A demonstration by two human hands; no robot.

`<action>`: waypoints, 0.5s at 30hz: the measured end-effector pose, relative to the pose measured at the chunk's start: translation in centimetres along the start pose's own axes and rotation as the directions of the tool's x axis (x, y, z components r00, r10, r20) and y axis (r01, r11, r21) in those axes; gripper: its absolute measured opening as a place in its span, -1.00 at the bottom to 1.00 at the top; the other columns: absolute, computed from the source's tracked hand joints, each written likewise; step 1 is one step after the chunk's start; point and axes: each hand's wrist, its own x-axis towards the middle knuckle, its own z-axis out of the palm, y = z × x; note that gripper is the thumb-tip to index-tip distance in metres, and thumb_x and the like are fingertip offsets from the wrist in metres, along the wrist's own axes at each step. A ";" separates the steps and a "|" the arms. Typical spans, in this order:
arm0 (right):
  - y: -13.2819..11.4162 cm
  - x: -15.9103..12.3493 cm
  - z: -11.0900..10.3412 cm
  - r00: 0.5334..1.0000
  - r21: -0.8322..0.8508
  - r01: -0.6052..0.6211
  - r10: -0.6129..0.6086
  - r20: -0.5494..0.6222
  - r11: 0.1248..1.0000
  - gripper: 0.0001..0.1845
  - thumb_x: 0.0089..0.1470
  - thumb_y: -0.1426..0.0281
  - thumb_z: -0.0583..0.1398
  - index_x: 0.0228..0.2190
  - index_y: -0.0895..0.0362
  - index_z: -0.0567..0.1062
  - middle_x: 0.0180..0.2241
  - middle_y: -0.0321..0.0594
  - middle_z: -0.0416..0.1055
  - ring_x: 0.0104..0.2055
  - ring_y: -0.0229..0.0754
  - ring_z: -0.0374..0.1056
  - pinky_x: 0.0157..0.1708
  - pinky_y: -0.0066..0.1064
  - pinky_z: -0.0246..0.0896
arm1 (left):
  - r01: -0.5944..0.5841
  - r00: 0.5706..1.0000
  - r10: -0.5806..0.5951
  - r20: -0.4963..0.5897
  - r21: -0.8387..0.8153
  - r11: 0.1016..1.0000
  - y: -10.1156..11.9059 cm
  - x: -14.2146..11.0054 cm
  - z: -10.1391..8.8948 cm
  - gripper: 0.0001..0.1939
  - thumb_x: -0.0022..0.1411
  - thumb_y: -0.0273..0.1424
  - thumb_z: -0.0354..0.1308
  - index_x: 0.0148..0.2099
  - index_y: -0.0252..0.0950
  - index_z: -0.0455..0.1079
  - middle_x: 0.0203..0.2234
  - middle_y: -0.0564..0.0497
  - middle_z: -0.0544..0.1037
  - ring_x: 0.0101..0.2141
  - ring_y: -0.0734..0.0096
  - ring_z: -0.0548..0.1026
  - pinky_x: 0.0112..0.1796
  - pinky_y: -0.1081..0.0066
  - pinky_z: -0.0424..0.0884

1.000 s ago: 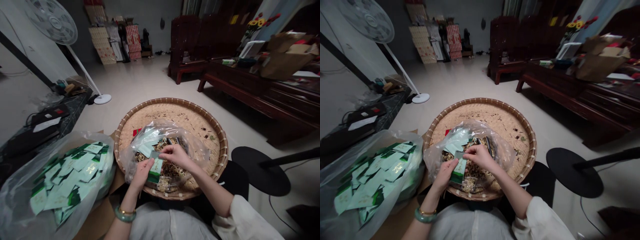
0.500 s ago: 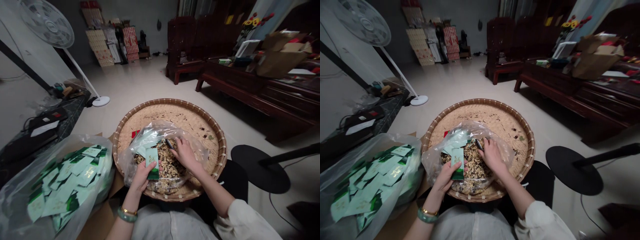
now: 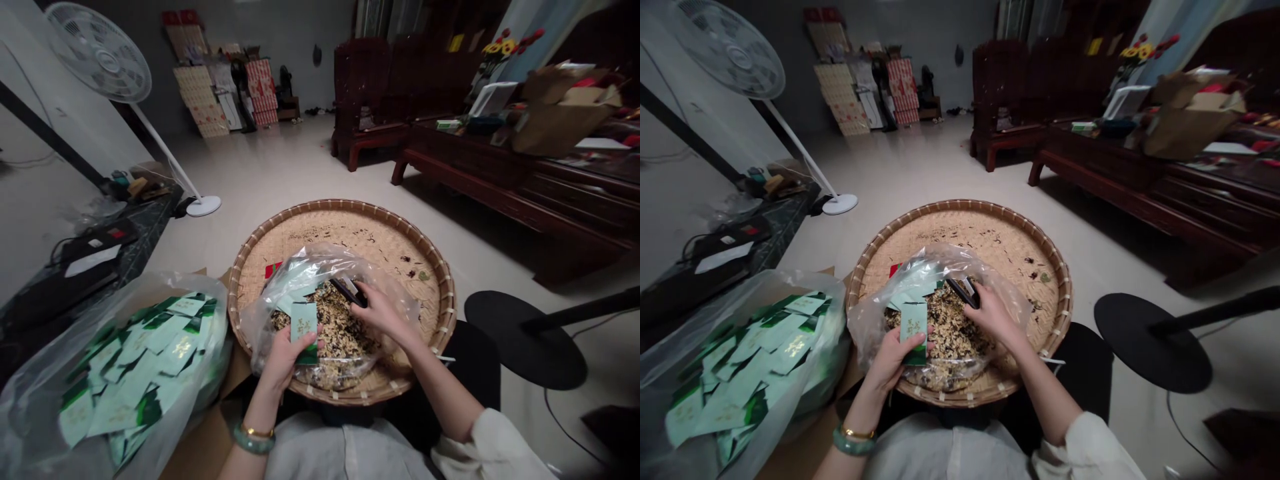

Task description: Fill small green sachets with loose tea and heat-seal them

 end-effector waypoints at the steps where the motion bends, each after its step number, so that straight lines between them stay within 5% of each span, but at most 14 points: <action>1: -0.2 -0.4 -0.4 1.000 0.068 0.017 -0.018 0.009 0.998 -0.36 0.00 0.35 0.16 0.13 0.29 0.27 0.07 0.08 0.32 0.05 0.02 0.28 -0.02 -0.23 0.22 | 0.005 1.000 -0.006 0.007 0.003 1.000 0.0 0.0 -0.1 -0.47 -0.33 -0.29 0.49 -0.27 -0.44 0.47 -0.35 -0.18 0.63 -0.52 0.29 0.58 -0.50 0.44 0.49; 6: -1.8 -2.6 -1.9 0.977 0.311 0.048 -0.109 0.183 0.949 -0.47 0.07 0.18 0.16 0.04 0.18 0.42 -0.02 -0.09 0.44 -0.04 -0.01 0.37 -0.07 -0.21 0.28 | 0.029 0.999 -0.031 0.043 0.046 0.999 0.1 -0.1 -0.3 -0.45 -0.31 -0.28 0.48 -0.24 -0.43 0.45 -0.39 -0.15 0.63 -0.56 0.35 0.56 -0.53 0.45 0.47; 15: -3.9 -4.1 -1.5 0.911 0.220 0.223 -0.283 0.299 0.950 -0.54 0.08 0.20 0.18 -0.01 0.11 0.47 -0.06 -0.14 0.49 -0.11 -0.01 0.42 -0.11 -0.27 0.28 | -0.002 0.986 -0.038 0.162 0.237 0.971 0.5 -1.0 0.1 -0.53 -0.28 -0.29 0.46 -0.32 -0.40 0.41 -0.54 0.03 0.56 -0.60 0.37 0.54 -0.55 0.48 0.43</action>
